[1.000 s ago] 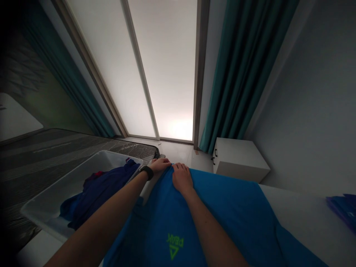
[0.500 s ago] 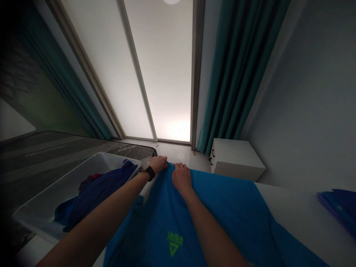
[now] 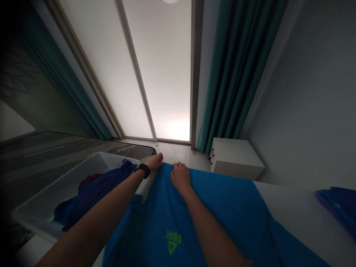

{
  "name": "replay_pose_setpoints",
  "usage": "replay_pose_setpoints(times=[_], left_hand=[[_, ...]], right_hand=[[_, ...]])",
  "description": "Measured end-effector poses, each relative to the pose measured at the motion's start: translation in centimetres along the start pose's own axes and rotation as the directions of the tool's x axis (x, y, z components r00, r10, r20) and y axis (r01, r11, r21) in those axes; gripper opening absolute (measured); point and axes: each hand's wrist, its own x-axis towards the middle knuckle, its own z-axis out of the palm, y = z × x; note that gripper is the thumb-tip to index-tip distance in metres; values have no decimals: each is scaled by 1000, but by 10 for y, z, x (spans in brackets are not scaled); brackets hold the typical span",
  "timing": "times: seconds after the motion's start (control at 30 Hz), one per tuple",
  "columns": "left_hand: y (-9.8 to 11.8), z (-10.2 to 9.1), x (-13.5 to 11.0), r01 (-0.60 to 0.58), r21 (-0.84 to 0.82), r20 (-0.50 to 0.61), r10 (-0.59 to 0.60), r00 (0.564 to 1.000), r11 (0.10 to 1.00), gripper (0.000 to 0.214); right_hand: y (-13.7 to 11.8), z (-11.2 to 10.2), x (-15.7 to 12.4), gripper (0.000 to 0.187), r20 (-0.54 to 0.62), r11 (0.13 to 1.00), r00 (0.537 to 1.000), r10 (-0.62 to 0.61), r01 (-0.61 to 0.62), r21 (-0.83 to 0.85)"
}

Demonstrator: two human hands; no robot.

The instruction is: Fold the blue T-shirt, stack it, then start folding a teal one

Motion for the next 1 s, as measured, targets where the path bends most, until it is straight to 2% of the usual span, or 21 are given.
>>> replay_pose_setpoints(times=[0.27,0.47,0.67,0.83,1.0], left_hand=[[-11,8,-11,11,-146,-46,-18,999,989,19],[1,12,-18,88,-164,-81,-103,991,983,19],[9,13,-14,133,-130,-86,-145,986,983,14],[6,12,-13,96,-121,-94,-108,990,988,9],[4,22,-24,37,-142,-203,-66,977,989,18]], right_hand=[[-2,-4,0,35,28,999,1000,1,0,-38],[-1,-2,0,34,31,999,999,-13,14,-46],[1,0,-3,35,38,994,997,-73,75,-75],[-1,-3,-3,36,63,995,997,-51,56,-86],[0,2,-4,43,92,987,994,-66,78,-143]])
